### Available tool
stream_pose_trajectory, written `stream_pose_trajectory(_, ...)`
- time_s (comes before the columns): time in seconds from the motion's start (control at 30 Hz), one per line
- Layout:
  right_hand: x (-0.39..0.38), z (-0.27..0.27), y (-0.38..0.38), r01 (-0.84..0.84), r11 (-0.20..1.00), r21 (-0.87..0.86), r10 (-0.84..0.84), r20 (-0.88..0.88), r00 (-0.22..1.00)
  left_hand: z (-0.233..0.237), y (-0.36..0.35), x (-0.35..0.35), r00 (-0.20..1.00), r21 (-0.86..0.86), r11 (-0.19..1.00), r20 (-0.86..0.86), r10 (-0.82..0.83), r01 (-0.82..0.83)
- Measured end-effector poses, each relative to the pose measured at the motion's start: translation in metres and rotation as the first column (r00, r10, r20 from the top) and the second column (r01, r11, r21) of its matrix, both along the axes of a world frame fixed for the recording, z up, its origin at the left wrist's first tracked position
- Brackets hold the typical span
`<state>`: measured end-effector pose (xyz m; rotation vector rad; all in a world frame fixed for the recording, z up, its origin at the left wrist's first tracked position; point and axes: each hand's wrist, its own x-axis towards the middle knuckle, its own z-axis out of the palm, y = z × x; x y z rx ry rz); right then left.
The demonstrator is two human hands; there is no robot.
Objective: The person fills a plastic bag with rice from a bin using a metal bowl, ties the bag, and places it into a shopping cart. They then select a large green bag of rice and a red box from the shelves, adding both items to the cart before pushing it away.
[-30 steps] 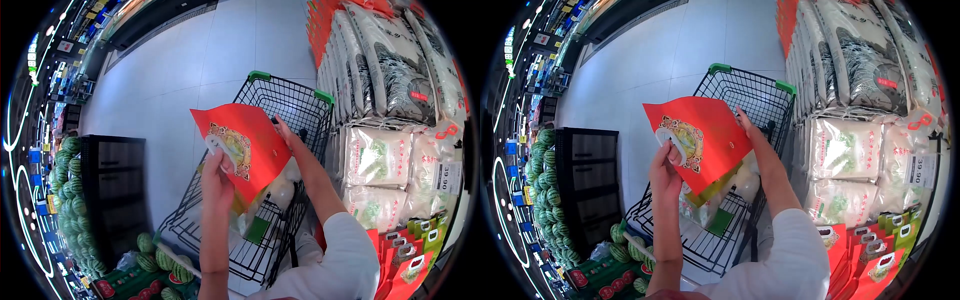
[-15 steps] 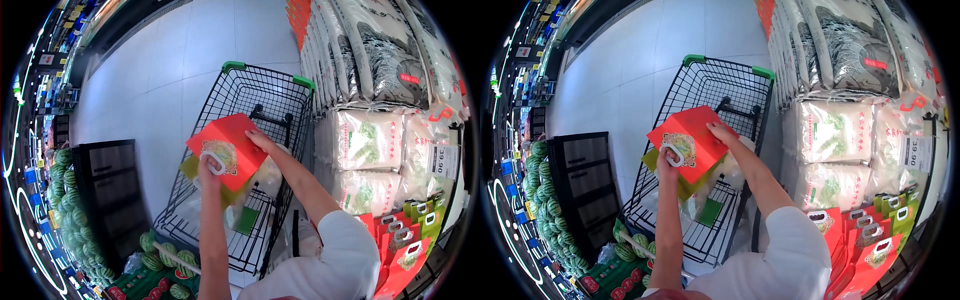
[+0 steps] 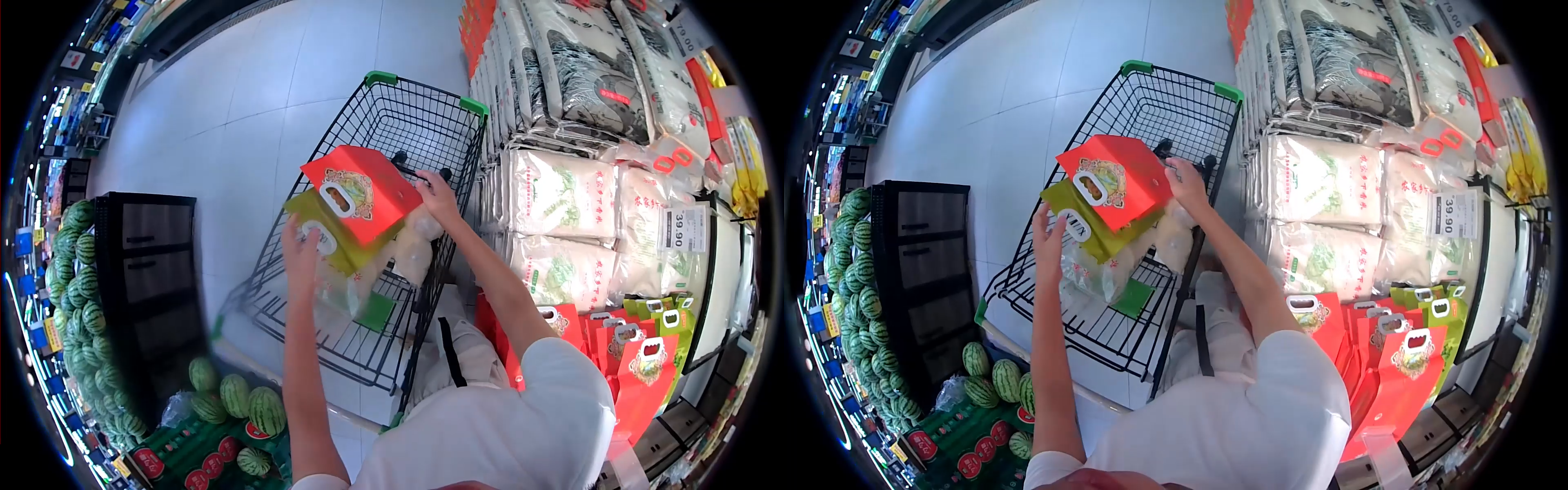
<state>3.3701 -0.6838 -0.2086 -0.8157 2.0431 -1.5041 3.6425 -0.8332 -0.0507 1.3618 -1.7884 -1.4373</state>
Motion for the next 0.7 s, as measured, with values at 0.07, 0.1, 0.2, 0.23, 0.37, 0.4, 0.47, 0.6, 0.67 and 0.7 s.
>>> stream_pose_trajectory(0.07,0.024,0.036,0.038,0.122,0.993,0.005,-0.113,-0.343,0.932,0.004,0.007,0.066,0.979,-0.261,0.957,0.188,-0.081,0.129)
stream_pose_trajectory(0.1,0.04,0.048,0.059,0.182,0.983,-0.01,-0.162,-0.502,0.849,0.01,0.011,0.096,0.956,-0.396,0.898,0.281,-0.079,0.191)
stream_pose_trajectory(0.2,0.096,0.063,0.117,0.208,0.973,0.1,-0.14,-0.463,0.875,0.013,0.026,0.19,0.903,-0.614,0.736,0.43,0.009,0.285)
stream_pose_trajectory(0.23,0.125,0.051,0.137,0.203,0.965,0.164,-0.111,-0.447,0.887,0.017,0.034,0.222,0.871,-0.648,0.693,0.488,0.059,0.316)
stream_pose_trajectory(0.37,0.245,0.04,0.182,0.081,0.983,0.166,-0.031,-0.282,0.959,0.011,0.086,0.324,0.736,-0.689,0.623,0.627,0.255,0.371)
stream_pose_trajectory(0.4,0.272,0.036,0.182,0.085,0.983,0.164,-0.047,-0.224,0.973,0.011,0.094,0.343,0.692,-0.68,0.622,0.661,0.29,0.388)
stream_pose_trajectory(0.47,0.311,0.031,0.185,0.093,0.982,0.161,-0.076,-0.106,0.991,0.009,0.11,0.356,0.643,-0.547,0.733,0.74,0.197,0.405)
stream_pose_trajectory(0.6,0.316,0.029,0.192,0.138,0.969,0.205,-0.108,-0.149,0.983,-0.018,0.118,0.352,0.769,-0.714,0.552,0.611,0.19,0.431)
stream_pose_trajectory(0.67,0.315,0.036,0.182,0.154,0.958,0.24,-0.104,-0.21,0.972,-0.013,0.111,0.342,0.755,-0.709,0.494,0.639,0.148,0.503)
stream_pose_trajectory(0.7,0.314,0.037,0.181,0.156,0.951,0.266,-0.103,-0.203,0.974,-0.017,0.106,0.34,0.769,-0.694,0.503,0.633,0.085,0.515)
